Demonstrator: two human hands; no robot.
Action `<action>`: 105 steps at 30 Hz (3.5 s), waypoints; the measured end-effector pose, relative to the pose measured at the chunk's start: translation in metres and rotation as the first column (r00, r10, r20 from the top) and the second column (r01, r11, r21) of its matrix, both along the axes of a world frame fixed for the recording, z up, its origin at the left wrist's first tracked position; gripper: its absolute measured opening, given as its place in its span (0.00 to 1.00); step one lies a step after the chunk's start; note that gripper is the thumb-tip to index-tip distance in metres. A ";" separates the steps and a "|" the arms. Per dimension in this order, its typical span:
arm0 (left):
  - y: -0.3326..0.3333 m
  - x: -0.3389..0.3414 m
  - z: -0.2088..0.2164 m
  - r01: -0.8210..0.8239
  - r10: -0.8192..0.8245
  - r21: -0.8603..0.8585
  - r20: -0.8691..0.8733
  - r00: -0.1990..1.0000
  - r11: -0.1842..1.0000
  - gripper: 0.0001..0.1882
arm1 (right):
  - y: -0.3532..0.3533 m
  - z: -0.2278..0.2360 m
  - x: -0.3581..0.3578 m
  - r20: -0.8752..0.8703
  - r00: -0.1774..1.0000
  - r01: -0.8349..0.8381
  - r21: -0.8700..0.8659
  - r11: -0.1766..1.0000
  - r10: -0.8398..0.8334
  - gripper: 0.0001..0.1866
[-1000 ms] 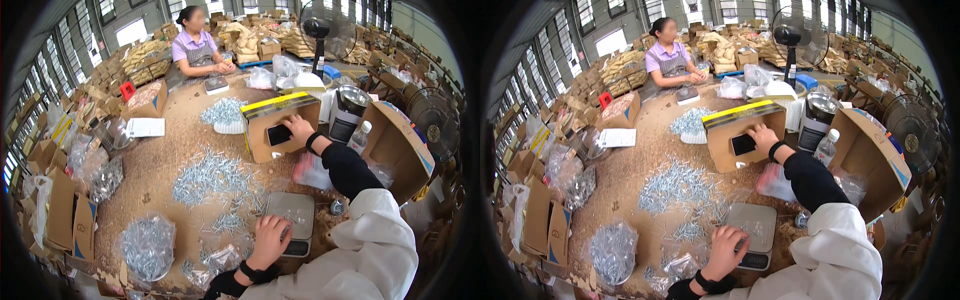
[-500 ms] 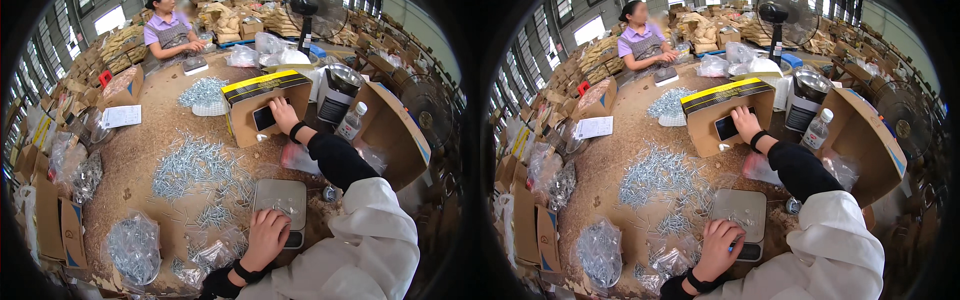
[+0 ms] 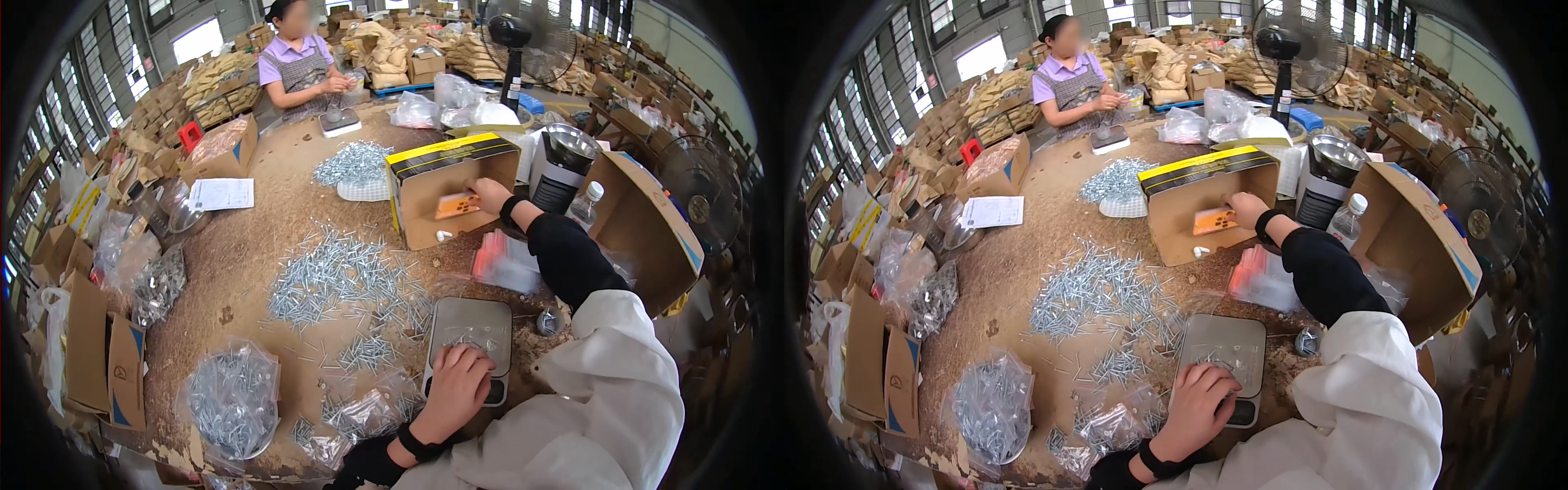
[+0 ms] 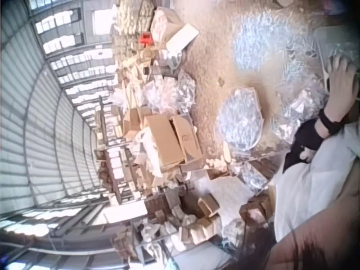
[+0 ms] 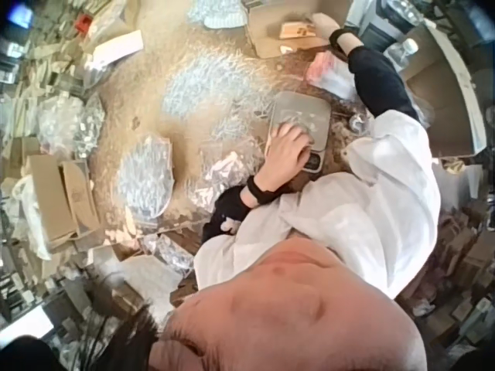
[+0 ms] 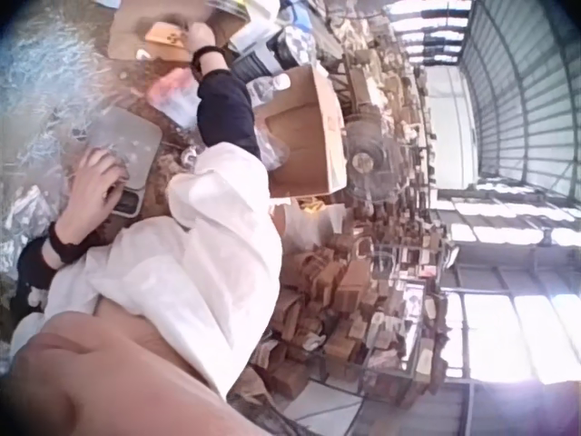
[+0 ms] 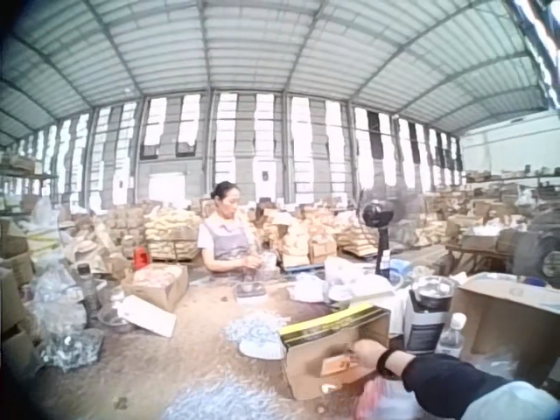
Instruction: The person scoops loose metal nails from a table pile onto a digital scale, then transfers them into small plastic bags. They repeatedly weigh and bag portions of nails, occasionally adjusting the pile or the scale. A coworker is visible in the background performing similar tasks.
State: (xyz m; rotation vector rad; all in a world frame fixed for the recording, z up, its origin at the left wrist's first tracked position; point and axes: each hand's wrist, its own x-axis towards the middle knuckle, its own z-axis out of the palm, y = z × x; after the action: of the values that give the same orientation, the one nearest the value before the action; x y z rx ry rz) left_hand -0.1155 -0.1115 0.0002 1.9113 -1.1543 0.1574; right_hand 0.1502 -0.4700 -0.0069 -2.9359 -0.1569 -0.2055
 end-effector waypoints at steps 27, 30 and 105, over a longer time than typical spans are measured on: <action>-0.002 -0.005 0.010 0.059 -0.059 0.138 -0.005 0.998 0.989 0.10 | -0.003 -0.073 0.028 -0.094 0.974 -0.022 0.865 0.501 0.205 0.32; -0.003 -0.004 0.010 0.071 -0.070 0.144 -0.010 0.997 0.987 0.09 | -0.005 -0.076 0.027 -0.109 0.977 -0.026 0.793 0.609 0.184 0.29; -0.007 -0.008 0.003 0.152 -0.141 0.224 -0.065 0.988 0.963 0.08 | 0.015 -0.100 0.014 0.139 0.990 -0.120 0.928 0.354 -0.028 0.18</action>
State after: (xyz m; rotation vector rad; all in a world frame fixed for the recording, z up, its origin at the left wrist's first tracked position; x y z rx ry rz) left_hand -0.1239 -0.1186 0.0033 2.0069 -1.3226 -0.1071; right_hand 0.1639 -0.4545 -0.1073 -1.7150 -0.0866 -0.3396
